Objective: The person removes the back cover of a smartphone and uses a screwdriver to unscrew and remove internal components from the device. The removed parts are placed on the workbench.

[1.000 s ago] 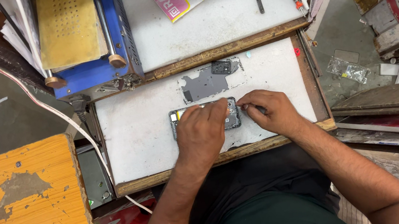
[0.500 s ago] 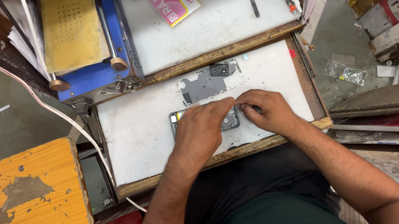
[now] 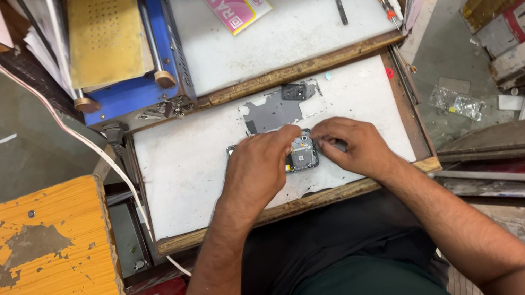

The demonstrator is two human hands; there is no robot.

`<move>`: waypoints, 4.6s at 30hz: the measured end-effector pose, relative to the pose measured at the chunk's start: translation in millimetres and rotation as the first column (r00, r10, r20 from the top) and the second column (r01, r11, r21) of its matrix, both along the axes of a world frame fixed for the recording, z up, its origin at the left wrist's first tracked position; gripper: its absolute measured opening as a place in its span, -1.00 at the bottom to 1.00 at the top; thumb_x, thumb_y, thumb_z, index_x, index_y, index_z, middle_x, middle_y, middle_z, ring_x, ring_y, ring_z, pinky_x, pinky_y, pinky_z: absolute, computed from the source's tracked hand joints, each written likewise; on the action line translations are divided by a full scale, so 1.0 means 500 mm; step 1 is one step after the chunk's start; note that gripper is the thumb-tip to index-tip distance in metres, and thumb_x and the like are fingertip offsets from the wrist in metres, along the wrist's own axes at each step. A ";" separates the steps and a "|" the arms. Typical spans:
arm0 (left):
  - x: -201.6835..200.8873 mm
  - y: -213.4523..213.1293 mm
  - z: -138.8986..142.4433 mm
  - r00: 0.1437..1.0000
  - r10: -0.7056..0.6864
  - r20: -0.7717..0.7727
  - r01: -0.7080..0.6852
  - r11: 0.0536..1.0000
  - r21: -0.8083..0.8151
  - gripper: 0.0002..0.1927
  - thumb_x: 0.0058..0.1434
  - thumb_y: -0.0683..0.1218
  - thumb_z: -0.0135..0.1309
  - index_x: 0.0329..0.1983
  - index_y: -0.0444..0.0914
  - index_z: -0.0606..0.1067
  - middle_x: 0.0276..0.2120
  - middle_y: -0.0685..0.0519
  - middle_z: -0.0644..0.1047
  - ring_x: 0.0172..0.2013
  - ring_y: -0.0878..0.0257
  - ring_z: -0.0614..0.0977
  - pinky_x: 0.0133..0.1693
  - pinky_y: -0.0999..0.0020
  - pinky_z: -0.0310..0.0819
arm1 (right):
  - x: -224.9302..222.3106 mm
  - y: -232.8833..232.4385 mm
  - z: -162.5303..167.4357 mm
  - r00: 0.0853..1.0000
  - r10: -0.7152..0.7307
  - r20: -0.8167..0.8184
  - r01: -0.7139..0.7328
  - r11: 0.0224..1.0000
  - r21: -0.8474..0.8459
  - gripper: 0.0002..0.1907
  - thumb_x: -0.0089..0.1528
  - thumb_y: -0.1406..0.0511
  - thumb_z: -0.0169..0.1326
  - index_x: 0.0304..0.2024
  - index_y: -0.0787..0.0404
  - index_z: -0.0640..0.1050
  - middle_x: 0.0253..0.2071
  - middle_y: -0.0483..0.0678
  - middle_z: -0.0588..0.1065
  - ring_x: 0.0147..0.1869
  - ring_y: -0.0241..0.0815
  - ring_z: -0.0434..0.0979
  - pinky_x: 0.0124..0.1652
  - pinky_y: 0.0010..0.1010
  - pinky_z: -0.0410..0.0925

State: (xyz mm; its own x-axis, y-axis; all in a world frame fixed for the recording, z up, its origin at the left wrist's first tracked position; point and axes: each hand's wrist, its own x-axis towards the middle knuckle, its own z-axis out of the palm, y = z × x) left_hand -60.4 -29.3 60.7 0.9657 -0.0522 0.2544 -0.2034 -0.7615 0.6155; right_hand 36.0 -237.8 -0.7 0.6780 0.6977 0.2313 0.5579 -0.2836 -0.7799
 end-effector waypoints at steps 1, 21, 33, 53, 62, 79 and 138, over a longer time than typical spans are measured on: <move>0.000 -0.002 0.000 0.997 0.067 -0.028 -0.065 0.995 0.082 -0.79 0.29 -0.13 0.16 -0.02 -0.21 0.53 -0.37 -0.04 0.65 -0.28 0.03 0.70 -0.09 0.11 0.54 | 0.002 0.001 0.001 1.000 0.006 -0.022 -0.006 1.000 -0.010 -0.75 0.21 0.40 0.21 -0.05 0.20 0.62 -0.01 -0.02 0.62 -0.12 -0.24 0.69 -0.16 -0.47 0.56; 0.002 -0.015 -0.020 0.994 0.063 0.091 -0.070 0.995 0.070 -0.63 0.26 -0.15 0.16 0.13 -0.27 0.49 -0.18 -0.11 0.64 -0.26 0.01 0.66 -0.19 0.08 0.49 | 0.006 0.002 0.006 0.995 0.092 0.049 -0.087 0.993 -0.084 -0.70 0.16 0.31 0.29 -0.04 0.15 0.63 0.14 -0.04 0.55 -0.10 -0.24 0.67 -0.18 -0.46 0.56; -0.003 -0.008 0.002 0.994 0.107 0.013 -0.106 0.953 0.282 -0.77 0.27 -0.04 0.22 -0.11 -0.22 0.50 -0.48 -0.03 0.62 -0.32 0.03 0.68 0.03 -0.07 0.44 | 0.003 -0.001 0.006 0.995 0.075 0.070 -0.069 0.994 -0.083 -0.77 0.18 0.34 0.25 -0.10 0.19 0.63 0.07 -0.04 0.59 -0.11 -0.20 0.67 -0.18 -0.42 0.53; -0.049 0.014 -0.128 0.877 0.432 0.211 -0.362 0.882 -0.303 -0.58 0.29 -0.15 0.27 0.12 -0.26 0.36 -0.28 -0.01 0.67 -0.24 0.17 0.74 -0.17 0.32 0.65 | -0.008 0.048 0.036 0.912 0.170 0.372 -0.064 0.958 -0.281 -0.82 0.14 0.25 0.22 -0.20 0.10 0.67 -0.29 -0.11 0.60 -0.14 -0.04 0.63 -0.23 -0.21 0.50; -0.056 0.033 -0.144 0.834 0.552 -0.007 -0.434 0.647 -0.627 -0.59 0.32 -0.17 0.21 0.14 -0.30 0.31 -0.28 -0.07 0.66 -0.26 0.26 0.71 -0.18 0.42 0.63 | -0.019 0.123 0.072 0.872 0.373 0.317 -0.038 0.698 -0.716 -0.86 0.18 0.35 0.14 -0.21 0.20 0.59 -0.22 -0.02 0.59 -0.12 -0.05 0.64 -0.25 -0.23 0.54; -0.060 0.037 -0.148 0.847 0.532 -0.004 -0.435 0.687 -0.582 -0.61 0.34 -0.17 0.19 0.14 -0.30 0.30 -0.27 -0.07 0.67 -0.20 0.22 0.75 -0.14 0.37 0.70 | 0.020 0.160 0.092 0.930 0.317 0.186 -0.090 0.686 -0.722 -0.82 0.29 0.24 0.07 -0.16 0.21 0.54 -0.23 0.04 0.57 -0.35 -0.04 0.65 -0.40 -0.21 0.53; 0.018 -0.060 -0.036 0.994 -0.003 0.107 -0.004 0.998 0.069 -0.53 0.21 -0.22 0.09 0.22 -0.21 0.41 -0.27 -0.06 0.64 -0.35 0.04 0.71 -0.41 0.18 0.61 | 0.066 0.016 -0.010 0.999 0.003 0.032 0.001 0.991 -0.137 -0.82 0.18 0.36 0.20 -0.15 0.17 0.65 -0.22 -0.07 0.63 -0.30 -0.13 0.64 -0.30 -0.37 0.49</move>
State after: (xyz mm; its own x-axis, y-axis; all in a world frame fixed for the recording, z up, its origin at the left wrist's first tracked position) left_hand -51.4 -59.2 42.6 0.9333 -0.0728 0.3516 -0.2646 -0.8016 0.5361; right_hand 68.9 -229.9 -5.9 0.6713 0.7249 0.1547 0.5821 -0.3864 -0.7155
